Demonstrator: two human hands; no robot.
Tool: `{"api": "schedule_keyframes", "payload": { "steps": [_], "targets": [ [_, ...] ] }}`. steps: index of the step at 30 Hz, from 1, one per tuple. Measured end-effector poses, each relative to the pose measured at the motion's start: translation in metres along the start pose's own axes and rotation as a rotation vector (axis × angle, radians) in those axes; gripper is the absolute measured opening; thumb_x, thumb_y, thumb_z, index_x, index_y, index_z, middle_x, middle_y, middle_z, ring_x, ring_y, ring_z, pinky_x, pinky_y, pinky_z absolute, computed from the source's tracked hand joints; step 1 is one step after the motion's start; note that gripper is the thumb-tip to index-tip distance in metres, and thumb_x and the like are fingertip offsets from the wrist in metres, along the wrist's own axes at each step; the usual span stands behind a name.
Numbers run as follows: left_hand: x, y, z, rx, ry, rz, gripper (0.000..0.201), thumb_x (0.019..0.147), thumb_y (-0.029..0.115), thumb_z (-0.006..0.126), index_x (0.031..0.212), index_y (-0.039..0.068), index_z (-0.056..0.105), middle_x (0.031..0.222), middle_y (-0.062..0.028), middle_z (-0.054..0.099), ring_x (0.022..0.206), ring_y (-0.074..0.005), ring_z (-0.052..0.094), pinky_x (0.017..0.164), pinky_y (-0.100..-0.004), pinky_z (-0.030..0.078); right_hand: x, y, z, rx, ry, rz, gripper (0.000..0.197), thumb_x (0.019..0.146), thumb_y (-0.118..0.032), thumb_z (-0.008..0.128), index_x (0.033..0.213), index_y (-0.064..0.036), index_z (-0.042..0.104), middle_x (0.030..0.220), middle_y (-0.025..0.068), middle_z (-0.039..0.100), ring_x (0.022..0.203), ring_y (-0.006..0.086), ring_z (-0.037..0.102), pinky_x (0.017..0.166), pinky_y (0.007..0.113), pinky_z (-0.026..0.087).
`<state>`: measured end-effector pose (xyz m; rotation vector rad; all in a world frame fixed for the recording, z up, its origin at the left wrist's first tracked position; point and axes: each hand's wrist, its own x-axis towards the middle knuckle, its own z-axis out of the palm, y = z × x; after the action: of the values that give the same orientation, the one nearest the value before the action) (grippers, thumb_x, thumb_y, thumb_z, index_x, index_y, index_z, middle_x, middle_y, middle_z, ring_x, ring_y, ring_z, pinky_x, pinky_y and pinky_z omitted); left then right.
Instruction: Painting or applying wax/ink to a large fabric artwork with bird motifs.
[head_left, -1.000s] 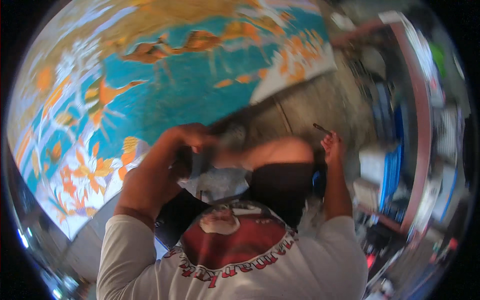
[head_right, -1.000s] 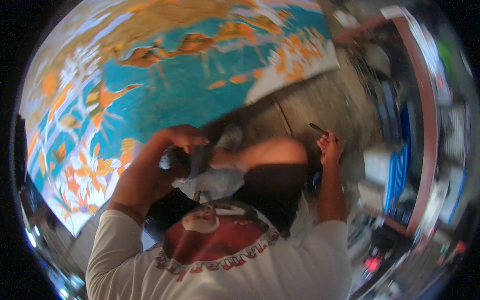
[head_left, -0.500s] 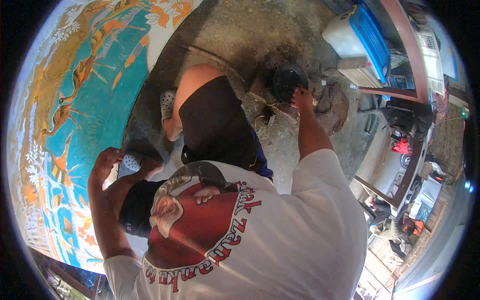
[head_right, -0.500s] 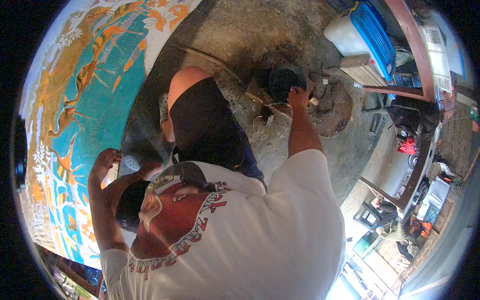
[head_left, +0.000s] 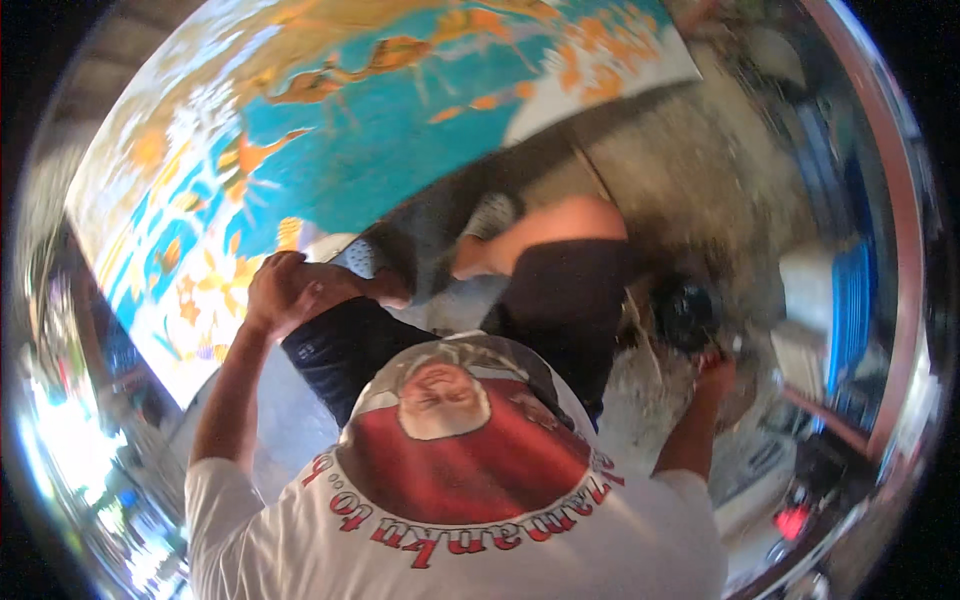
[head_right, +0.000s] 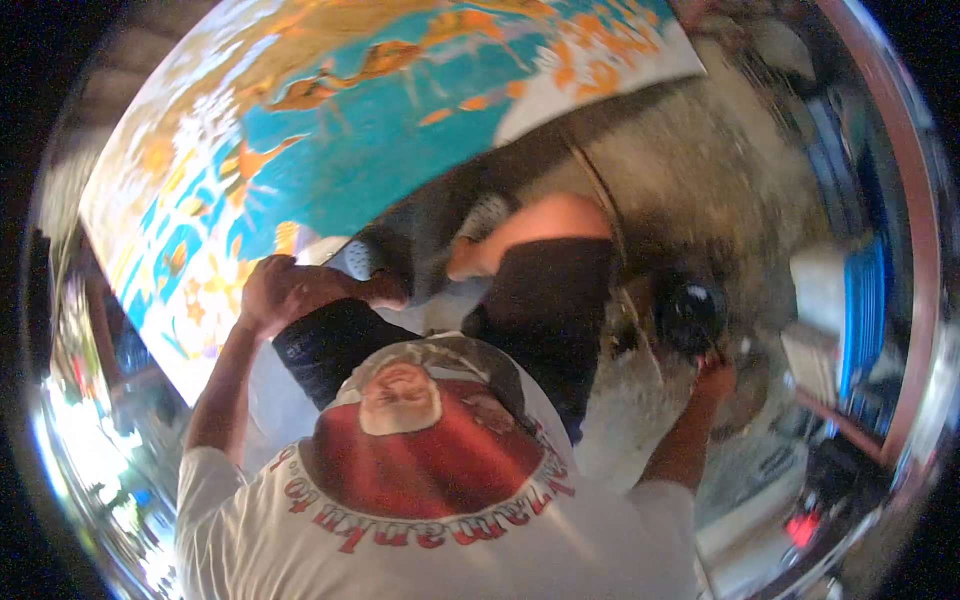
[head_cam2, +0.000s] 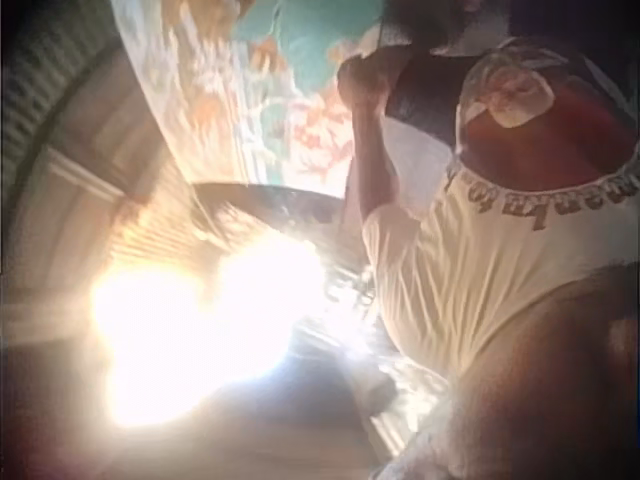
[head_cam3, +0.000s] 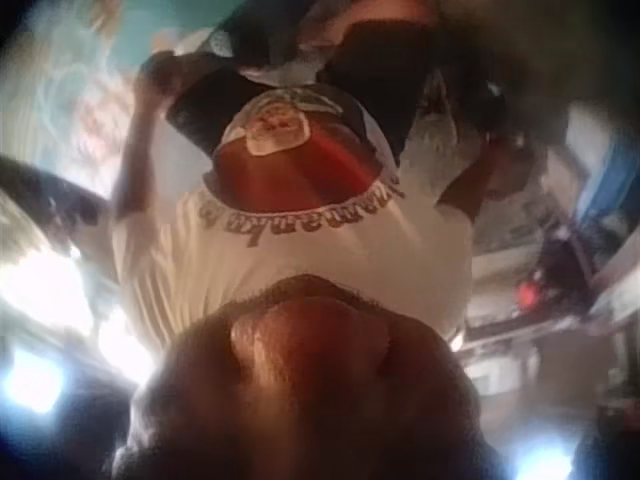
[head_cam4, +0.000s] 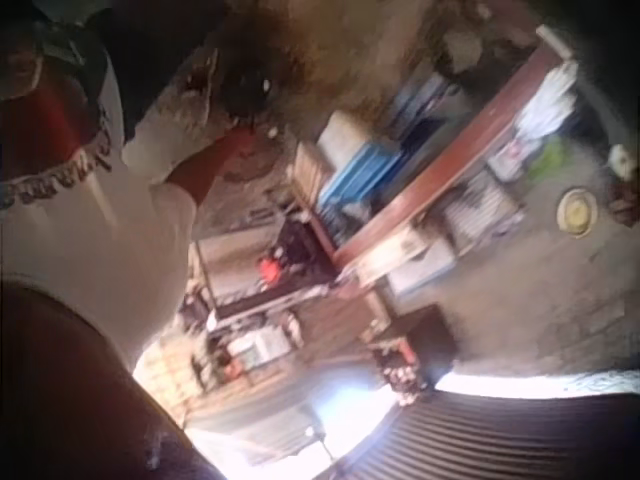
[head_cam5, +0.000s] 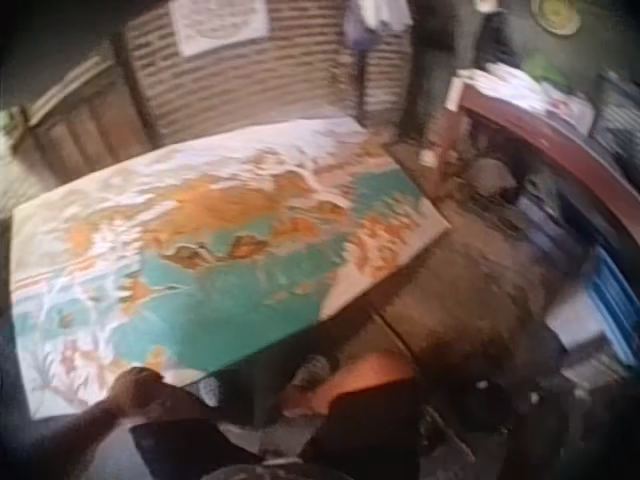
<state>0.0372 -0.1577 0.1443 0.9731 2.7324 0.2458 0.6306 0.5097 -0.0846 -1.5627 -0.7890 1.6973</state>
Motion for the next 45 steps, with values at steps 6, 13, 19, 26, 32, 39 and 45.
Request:
{"api": "schedule_keyframes", "payload": {
  "steps": [6, 13, 19, 26, 32, 39, 45],
  "targets": [
    [-0.001, 0.003, -0.012, -0.067, 0.015, 0.01, 0.058, 0.083, 0.054, 0.058, 0.102, 0.0, 0.063, 0.097, -0.0216, 0.064, 0.098, -0.043, 0.061, 0.086, -0.0513, 0.049, -0.034, -0.047, 0.137, 0.554, -0.357, -0.013, 0.034, 0.103, -0.03, 0.047, 0.107, -0.0003, 0.064, 0.098, 0.0116, 0.067, 0.081, 0.0227, 0.061, 0.067, 0.037, 0.053],
    [-0.002, -0.019, -0.011, -0.125, -0.001, 0.049, 0.054, 0.08, 0.051, 0.058, 0.098, 0.0, 0.063, 0.09, -0.0226, 0.061, 0.089, -0.0463, 0.058, 0.077, -0.0528, 0.047, -0.156, -0.069, 0.476, 0.624, -1.059, 0.162, 0.025, 0.099, -0.022, 0.058, 0.112, -0.0009, 0.063, 0.081, 0.0034, 0.048, 0.07, 0.0157, 0.043, 0.067, 0.03, 0.039],
    [-0.009, -0.028, -0.019, -0.236, 0.023, -0.049, 0.052, 0.081, 0.049, 0.059, 0.098, 0.0, 0.063, 0.094, -0.0223, 0.064, 0.091, -0.0453, 0.06, 0.079, -0.0512, 0.048, -0.194, 0.026, 0.722, 0.205, -1.188, 0.105, 0.027, 0.098, -0.023, 0.063, 0.115, -0.0024, 0.064, 0.084, 0.0063, 0.064, 0.07, 0.016, 0.059, 0.067, 0.036, 0.053],
    [-0.002, -0.052, -0.013, -0.329, 0.055, -0.049, 0.054, 0.078, 0.049, 0.061, 0.098, -0.001, 0.066, 0.094, -0.0216, 0.065, 0.09, -0.0429, 0.062, 0.081, -0.05, 0.05, -0.202, 0.138, 0.867, -0.251, -1.041, -0.203, 0.023, 0.098, -0.017, 0.065, 0.112, 0.0014, 0.067, 0.086, 0.0115, 0.07, 0.061, 0.0161, 0.064, 0.053, 0.032, 0.058],
    [0.005, -0.06, -0.015, -0.362, 0.024, -0.042, 0.059, 0.081, 0.052, 0.059, 0.101, -0.002, 0.067, 0.101, -0.024, 0.068, 0.093, -0.0451, 0.064, 0.084, -0.0511, 0.051, -0.195, 0.176, 0.902, -0.402, -1.015, -0.316, 0.02, 0.099, -0.013, 0.064, 0.111, 0.0018, 0.067, 0.088, 0.0128, 0.071, 0.063, 0.0157, 0.066, 0.052, 0.032, 0.058],
    [0.008, -0.065, -0.012, -0.373, 0.018, -0.048, 0.058, 0.08, 0.054, 0.061, 0.101, 0.0, 0.067, 0.103, -0.021, 0.069, 0.096, -0.0417, 0.066, 0.086, -0.0498, 0.051, -0.191, 0.189, 0.911, -0.46, -1.027, -0.36, 0.018, 0.098, -0.014, 0.064, 0.107, 0.0011, 0.069, 0.086, 0.012, 0.071, 0.062, 0.0152, 0.066, 0.053, 0.032, 0.058],
    [0.01, -0.063, -0.012, -0.372, 0.031, -0.046, 0.057, 0.079, 0.053, 0.062, 0.101, 0.001, 0.068, 0.103, -0.0206, 0.07, 0.096, -0.0412, 0.066, 0.086, -0.0501, 0.051, -0.186, 0.179, 0.905, -0.448, -0.954, -0.493, 0.018, 0.099, -0.014, 0.062, 0.105, 0.0015, 0.069, 0.085, 0.0127, 0.071, 0.062, 0.0146, 0.065, 0.055, 0.03, 0.058]
  ]
}}
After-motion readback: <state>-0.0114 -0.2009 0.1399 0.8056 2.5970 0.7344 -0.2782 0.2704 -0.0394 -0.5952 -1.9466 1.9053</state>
